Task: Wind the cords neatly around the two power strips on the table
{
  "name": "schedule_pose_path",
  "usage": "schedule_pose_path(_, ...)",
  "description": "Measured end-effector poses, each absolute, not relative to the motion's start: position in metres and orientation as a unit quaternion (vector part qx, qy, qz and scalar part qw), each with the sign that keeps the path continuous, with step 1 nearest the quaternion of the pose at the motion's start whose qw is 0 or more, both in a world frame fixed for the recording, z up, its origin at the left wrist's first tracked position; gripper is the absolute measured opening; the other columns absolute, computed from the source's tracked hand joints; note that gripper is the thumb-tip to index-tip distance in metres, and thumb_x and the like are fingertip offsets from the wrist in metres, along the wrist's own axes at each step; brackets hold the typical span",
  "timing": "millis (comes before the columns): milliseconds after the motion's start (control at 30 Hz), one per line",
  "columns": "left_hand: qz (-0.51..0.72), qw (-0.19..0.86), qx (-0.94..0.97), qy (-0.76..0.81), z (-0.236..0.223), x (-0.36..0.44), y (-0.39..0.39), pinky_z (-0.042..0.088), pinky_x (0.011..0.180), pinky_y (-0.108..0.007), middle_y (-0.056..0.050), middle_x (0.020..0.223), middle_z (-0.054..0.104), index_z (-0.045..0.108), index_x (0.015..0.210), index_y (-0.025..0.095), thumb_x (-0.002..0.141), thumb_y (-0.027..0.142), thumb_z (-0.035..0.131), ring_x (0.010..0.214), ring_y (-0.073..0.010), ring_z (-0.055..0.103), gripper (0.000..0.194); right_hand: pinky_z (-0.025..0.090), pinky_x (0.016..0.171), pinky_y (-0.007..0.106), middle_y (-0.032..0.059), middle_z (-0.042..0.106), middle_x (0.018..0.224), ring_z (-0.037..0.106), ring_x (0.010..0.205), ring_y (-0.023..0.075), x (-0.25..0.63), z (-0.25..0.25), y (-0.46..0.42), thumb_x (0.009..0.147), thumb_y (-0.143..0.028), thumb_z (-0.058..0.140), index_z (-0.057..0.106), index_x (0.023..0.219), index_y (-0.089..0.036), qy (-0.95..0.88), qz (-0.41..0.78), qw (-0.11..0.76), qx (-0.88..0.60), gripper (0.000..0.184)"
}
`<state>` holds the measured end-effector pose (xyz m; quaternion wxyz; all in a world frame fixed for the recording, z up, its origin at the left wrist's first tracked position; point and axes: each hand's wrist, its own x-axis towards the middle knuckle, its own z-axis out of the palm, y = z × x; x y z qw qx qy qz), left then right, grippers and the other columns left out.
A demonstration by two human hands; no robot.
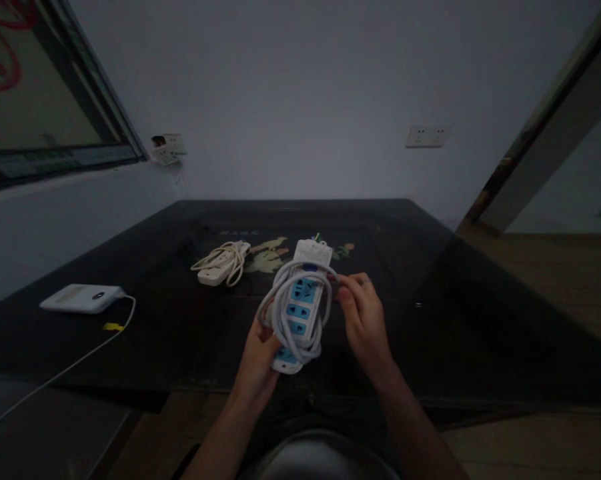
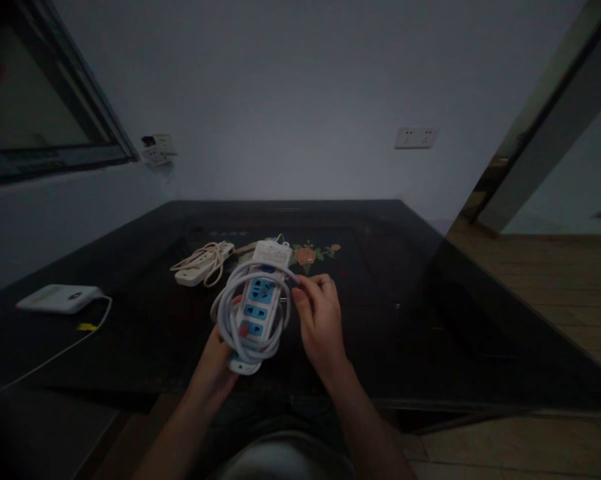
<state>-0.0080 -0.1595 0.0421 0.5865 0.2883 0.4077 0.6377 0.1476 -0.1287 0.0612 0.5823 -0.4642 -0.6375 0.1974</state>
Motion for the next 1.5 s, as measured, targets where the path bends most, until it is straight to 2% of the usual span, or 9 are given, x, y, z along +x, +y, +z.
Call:
schedule_pose_path(100,0.640,0.581,0.286,0.415,0.043,-0.007,-0.161,0.052,0.086,-0.033,-0.011,0.113,0.066,0.056,0.117,0.017,0.053,0.026,0.085,0.109,-0.0284,0.060,0.071,0.043,0.080,0.034,0.0077,0.060,0.093,0.056,0.091,0.0204,0.152,0.063,-0.125,0.092,-0.045,0.041,0.069,0.085,-0.018,-0.648,0.206,0.576,-0.454,0.039)
schedule_pose_path(267,0.609,0.578,0.344,0.421,0.039,-0.006,-0.165,0.048,0.093,-0.032,-0.010,0.119,0.064,0.055,0.119,0.017,0.053,0.021,0.084,0.112,-0.0278,0.058,0.072,0.045,0.061,0.028,0.0030,0.061,0.065,0.057,0.065,0.0163,0.152,0.064,-0.108,0.083,-0.063,0.045,0.060,0.065,-0.017,-0.532,0.385,0.597,-0.460,0.053)
schedule_pose_path(433,0.568,0.564,0.409,0.438,0.038,-0.005,-0.167,0.050,0.089,-0.031,-0.009,0.116,0.065,0.056,0.122,0.020,0.061,0.021,0.079,0.108,-0.0270,0.061,0.064,0.050,0.074,0.027,0.0017,0.069,0.093,0.064,0.084,0.0169,0.152,0.069,-0.103,0.068,-0.049,0.072,0.058,0.098,-0.023,-0.438,0.526,0.636,-0.356,0.042)
schedule_pose_path(567,0.543,0.526,0.452,0.473,0.042,-0.005,-0.167,0.051,0.084,-0.028,-0.006,0.109,0.068,0.059,0.117,0.022,0.061,0.019,0.079,0.098,-0.0241,0.064,0.060,0.054,0.065,0.031,0.0021,0.071,0.084,0.067,0.074,0.0192,0.148,0.070,-0.106,0.067,-0.046,0.073,0.053,0.110,-0.025,-0.386,0.615,0.605,-0.329,0.051)
schedule_pose_path(867,0.554,0.565,0.455,0.409,0.044,-0.022,-0.164,0.050,0.082,-0.027,-0.006,0.111,0.067,0.044,0.135,0.027,0.073,0.031,0.072,0.100,-0.0237,0.064,0.069,0.055,0.062,0.026,-0.0018,0.065,0.073,0.063,0.063,0.0123,0.147,0.062,-0.103,0.060,-0.048,0.077,0.061,0.086,-0.018,-0.282,0.548,0.700,-0.361,0.043)
schedule_pose_path(1000,0.506,0.590,0.483,0.403,0.045,-0.035,-0.156,0.051,0.075,-0.026,-0.005,0.097,0.070,0.056,0.123,0.024,0.073,0.029,0.073,0.091,-0.0230,0.066,0.054,0.053,0.057,0.027,-0.0021,0.063,0.068,0.061,0.058,0.0126,0.149,0.057,-0.104,0.063,-0.050,0.075,0.061,0.086,-0.017,-0.276,0.538,0.702,-0.377,0.042)
schedule_pose_path(1133,0.487,0.576,0.514,0.409,0.048,-0.044,-0.144,0.049,0.076,-0.025,-0.006,0.101,0.070,0.065,0.112,0.020,0.074,0.028,0.071,0.092,-0.0221,0.065,0.040,0.053,0.059,0.028,-0.0012,0.063,0.072,0.062,0.063,0.0140,0.145,0.054,-0.105,0.066,-0.049,0.073,0.059,0.088,-0.018,-0.273,0.529,0.714,-0.368,0.040)
schedule_pose_path(1367,0.478,0.606,0.476,0.422,0.044,-0.046,-0.134,0.049,0.082,-0.030,-0.010,0.109,0.068,0.067,0.111,0.019,0.072,0.026,0.071,0.098,-0.0236,0.063,0.040,0.052,0.061,0.026,-0.0033,0.061,0.073,0.060,0.064,0.0123,0.145,0.052,-0.103,0.064,-0.047,0.076,0.056,0.089,-0.020,-0.270,0.519,0.728,-0.356,0.042)
schedule_pose_path(1500,0.477,0.635,0.450,0.408,0.047,-0.047,-0.127,0.049,0.080,-0.026,-0.009,0.108,0.069,0.069,0.104,0.018,0.068,0.018,0.073,0.094,-0.0199,0.065,0.037,0.050,0.059,0.024,-0.0039,0.060,0.073,0.058,0.062,0.0113,0.148,0.047,-0.102,0.068,-0.047,0.072,0.056,0.089,-0.020,-0.302,0.503,0.720,-0.371,0.038)
